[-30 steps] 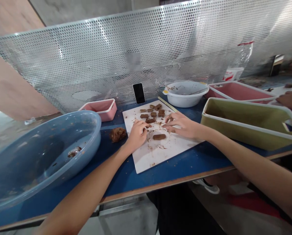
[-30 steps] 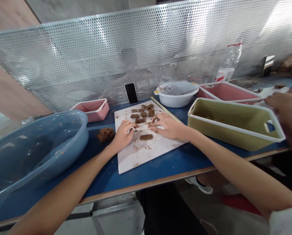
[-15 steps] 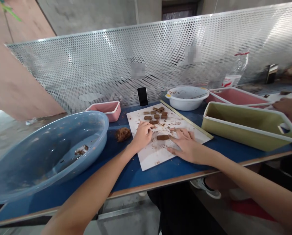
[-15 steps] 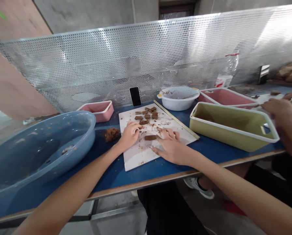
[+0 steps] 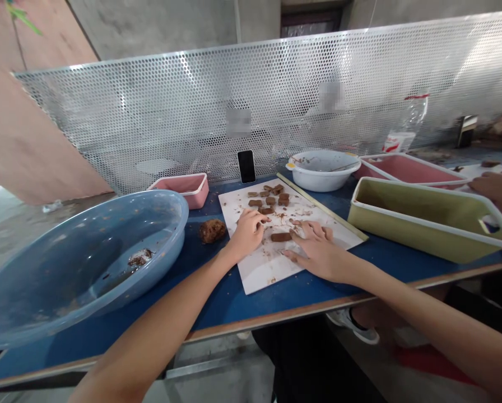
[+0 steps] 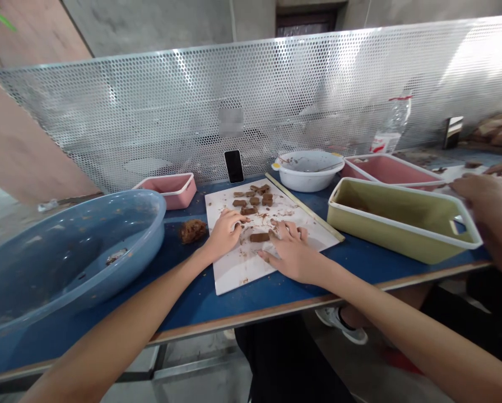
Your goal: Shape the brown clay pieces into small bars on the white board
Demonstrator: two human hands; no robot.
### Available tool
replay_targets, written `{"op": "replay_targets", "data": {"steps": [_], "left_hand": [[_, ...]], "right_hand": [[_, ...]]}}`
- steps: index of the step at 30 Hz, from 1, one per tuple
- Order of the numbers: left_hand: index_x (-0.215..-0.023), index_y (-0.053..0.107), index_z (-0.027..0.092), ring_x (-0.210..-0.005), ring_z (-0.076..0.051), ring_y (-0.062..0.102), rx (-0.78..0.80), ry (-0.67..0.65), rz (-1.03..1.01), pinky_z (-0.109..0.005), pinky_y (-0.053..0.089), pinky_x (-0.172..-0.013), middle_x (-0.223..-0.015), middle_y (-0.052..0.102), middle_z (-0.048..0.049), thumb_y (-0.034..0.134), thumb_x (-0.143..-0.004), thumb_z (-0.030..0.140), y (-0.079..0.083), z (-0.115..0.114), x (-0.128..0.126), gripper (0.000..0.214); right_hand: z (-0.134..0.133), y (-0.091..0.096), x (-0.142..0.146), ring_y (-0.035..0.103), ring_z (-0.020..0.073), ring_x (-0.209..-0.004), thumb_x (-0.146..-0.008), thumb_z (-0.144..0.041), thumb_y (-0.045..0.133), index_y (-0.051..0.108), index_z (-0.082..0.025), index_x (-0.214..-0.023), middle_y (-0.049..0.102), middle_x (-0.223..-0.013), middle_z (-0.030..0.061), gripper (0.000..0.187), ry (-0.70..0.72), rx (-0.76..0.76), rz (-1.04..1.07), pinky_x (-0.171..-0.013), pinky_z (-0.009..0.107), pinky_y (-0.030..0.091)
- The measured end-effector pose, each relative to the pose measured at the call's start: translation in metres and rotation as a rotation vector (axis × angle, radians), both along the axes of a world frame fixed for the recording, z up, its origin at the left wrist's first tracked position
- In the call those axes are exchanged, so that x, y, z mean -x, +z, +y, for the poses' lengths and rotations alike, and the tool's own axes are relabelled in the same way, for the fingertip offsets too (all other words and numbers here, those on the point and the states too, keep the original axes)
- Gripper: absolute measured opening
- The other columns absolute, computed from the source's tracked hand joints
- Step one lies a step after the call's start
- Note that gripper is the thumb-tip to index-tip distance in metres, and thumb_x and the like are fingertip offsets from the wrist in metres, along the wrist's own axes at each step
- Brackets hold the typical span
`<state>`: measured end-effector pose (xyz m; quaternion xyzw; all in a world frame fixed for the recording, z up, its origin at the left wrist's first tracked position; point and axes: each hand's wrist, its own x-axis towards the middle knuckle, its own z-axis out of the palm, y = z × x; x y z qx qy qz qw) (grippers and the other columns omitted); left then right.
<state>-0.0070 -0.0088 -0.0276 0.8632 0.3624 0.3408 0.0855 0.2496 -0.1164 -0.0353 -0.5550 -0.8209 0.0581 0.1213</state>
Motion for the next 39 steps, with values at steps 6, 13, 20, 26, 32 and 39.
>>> {"op": "replay_targets", "data": {"steps": [6,13,20,26,32,39], "left_hand": [[-0.109,0.079,0.021,-0.116,-0.030,0.067,0.001,0.001,0.000,-0.053,0.055,-0.114,-0.112,0.079,-0.0089,0.052,-0.095,0.003,-0.001,0.000,0.000,0.035],[-0.109,0.080,0.020,-0.114,-0.031,0.066,-0.003,-0.006,0.002,-0.052,0.056,-0.111,-0.110,0.080,-0.0096,0.053,-0.095,0.003,-0.001,0.001,-0.001,0.034],[-0.110,0.081,0.018,-0.114,-0.030,0.066,0.007,-0.003,0.005,-0.049,0.055,-0.110,-0.109,0.079,-0.0095,0.052,-0.094,0.001,-0.001,-0.001,-0.002,0.037],[-0.109,0.080,0.020,-0.112,-0.030,0.064,0.012,-0.003,0.024,-0.047,0.055,-0.106,-0.106,0.078,-0.0090,0.053,-0.097,0.003,0.001,-0.003,-0.002,0.034],[-0.109,0.079,0.019,-0.112,-0.030,0.064,0.012,-0.012,0.024,-0.048,0.055,-0.107,-0.107,0.077,-0.0094,0.051,-0.097,0.003,0.001,-0.003,-0.003,0.035],[-0.112,0.079,0.018,-0.114,-0.030,0.064,0.010,-0.013,0.018,-0.050,0.053,-0.112,-0.110,0.078,-0.0096,0.051,-0.098,0.003,-0.002,-0.002,-0.003,0.035]], "right_hand": [[-0.008,0.004,0.004,0.034,0.0528,-0.167,-0.112,-0.082,0.032,0.072,-0.029,-0.148,0.047,-0.177,0.0218,0.076,0.043,-0.005,0.006,-0.126,0.080,0.036],[-0.008,0.003,0.009,0.034,0.0506,-0.167,-0.114,-0.078,0.030,0.064,-0.023,-0.159,0.042,-0.180,0.0251,0.078,0.000,0.009,-0.027,-0.125,0.077,0.038],[-0.027,0.003,0.019,0.034,0.0478,-0.167,-0.118,-0.073,0.025,0.062,-0.018,-0.161,0.042,-0.178,0.0275,0.079,-0.032,-0.137,-0.053,-0.124,0.075,0.040],[-0.013,0.006,0.035,0.032,0.0504,-0.168,-0.120,-0.064,0.030,0.055,-0.012,-0.169,0.035,-0.184,0.0303,0.076,-0.071,-0.097,-0.155,-0.125,0.074,0.040],[-0.012,0.010,0.040,0.033,0.0530,-0.167,-0.119,-0.064,0.033,0.061,-0.011,-0.165,0.039,-0.181,0.0307,0.075,-0.086,-0.094,-0.178,-0.124,0.076,0.040],[-0.013,0.015,0.044,0.032,0.0530,-0.167,-0.118,-0.067,0.029,0.065,-0.015,-0.162,0.041,-0.180,0.0284,0.078,-0.098,-0.074,-0.163,-0.124,0.077,0.038]]}}
